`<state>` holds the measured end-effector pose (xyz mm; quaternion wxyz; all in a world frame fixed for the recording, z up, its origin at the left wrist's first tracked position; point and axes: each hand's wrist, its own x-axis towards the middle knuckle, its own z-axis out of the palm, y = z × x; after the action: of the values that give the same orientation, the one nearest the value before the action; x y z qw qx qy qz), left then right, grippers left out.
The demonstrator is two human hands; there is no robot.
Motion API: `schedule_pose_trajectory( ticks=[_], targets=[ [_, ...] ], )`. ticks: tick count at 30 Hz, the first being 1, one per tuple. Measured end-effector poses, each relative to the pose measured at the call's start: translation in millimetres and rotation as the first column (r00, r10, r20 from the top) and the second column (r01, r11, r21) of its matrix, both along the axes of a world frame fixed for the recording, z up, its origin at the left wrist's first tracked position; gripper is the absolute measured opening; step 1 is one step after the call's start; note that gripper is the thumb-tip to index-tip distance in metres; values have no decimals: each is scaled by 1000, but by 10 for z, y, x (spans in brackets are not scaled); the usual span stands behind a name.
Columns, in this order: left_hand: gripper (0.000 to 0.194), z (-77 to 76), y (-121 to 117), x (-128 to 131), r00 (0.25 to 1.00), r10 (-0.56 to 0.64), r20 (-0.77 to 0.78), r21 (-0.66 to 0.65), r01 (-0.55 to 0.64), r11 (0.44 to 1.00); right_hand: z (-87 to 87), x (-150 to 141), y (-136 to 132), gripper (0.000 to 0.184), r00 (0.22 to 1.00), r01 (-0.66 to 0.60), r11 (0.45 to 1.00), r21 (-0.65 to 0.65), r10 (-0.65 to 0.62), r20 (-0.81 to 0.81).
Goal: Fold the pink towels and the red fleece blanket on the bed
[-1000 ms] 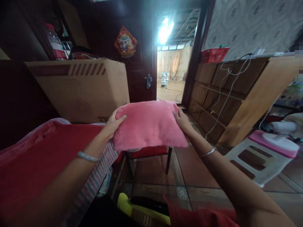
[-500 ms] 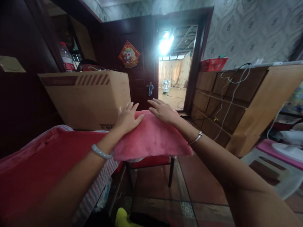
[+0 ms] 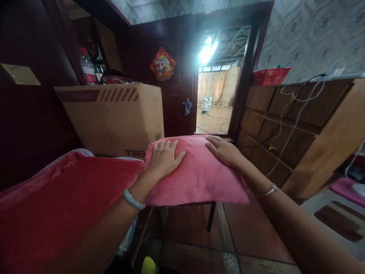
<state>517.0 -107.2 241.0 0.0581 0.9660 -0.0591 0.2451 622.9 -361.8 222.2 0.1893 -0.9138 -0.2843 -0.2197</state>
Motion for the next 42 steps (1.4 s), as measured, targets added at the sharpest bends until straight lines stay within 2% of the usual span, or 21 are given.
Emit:
schedule_pose_trajectory(
  ticks=[2,4,6,8,10,12,14,18,23,27,32,35,38,40,42],
  targets=[
    [66,-19,8,5,999,-27,21,-28,27,999,16,70,-184,61,995,72,997,14,-71,-75],
    [64,-37,14,10,998,-38,42,-54,40,998,123,63,-217,58,992,114,993,-2,-114,-55],
    [64,-50,15,12,998,-33,47,-54,35,998,279,-21,-60,58,996,86,996,-13,-85,36],
    [67,-59,13,10,999,-19,44,-32,21,999,413,-132,234,59,994,-20,999,-37,24,107],
    [69,-66,12,2,999,-10,45,-8,11,1000,464,-213,544,58,986,-117,988,-99,128,107],
    [69,-73,15,-10,999,-6,45,12,6,1000,421,-232,762,56,978,-174,971,-162,189,84],
    [69,-76,25,-24,999,-3,34,25,2,1000,325,-200,850,55,973,-203,962,-181,219,75],
    [68,-72,55,-45,999,-36,24,39,35,999,192,-130,810,57,969,-215,968,-127,228,98],
    [63,-82,21,-109,990,-124,61,61,120,991,213,-140,807,55,962,-255,962,-98,263,74],
    [56,-142,-24,-294,960,-271,70,88,265,960,207,-93,797,57,970,-234,968,-88,239,51],
    [45,-292,91,-569,868,-491,70,117,482,868,298,-54,818,58,976,-216,971,-102,215,-18],
    [43,-389,121,-729,841,-535,80,138,522,842,399,-135,989,60,978,-205,971,-121,208,16],
    [40,-499,95,-938,806,-583,96,151,568,809,434,-248,1148,58,959,-281,942,-183,285,-5],
    [39,-590,110,-1115,791,-602,110,146,587,797,401,-298,1124,57,944,-329,925,-192,329,-33],
    [39,-699,198,-1313,794,-594,129,127,581,804,335,-303,956,59,950,-312,940,-136,313,-21]
  ],
)
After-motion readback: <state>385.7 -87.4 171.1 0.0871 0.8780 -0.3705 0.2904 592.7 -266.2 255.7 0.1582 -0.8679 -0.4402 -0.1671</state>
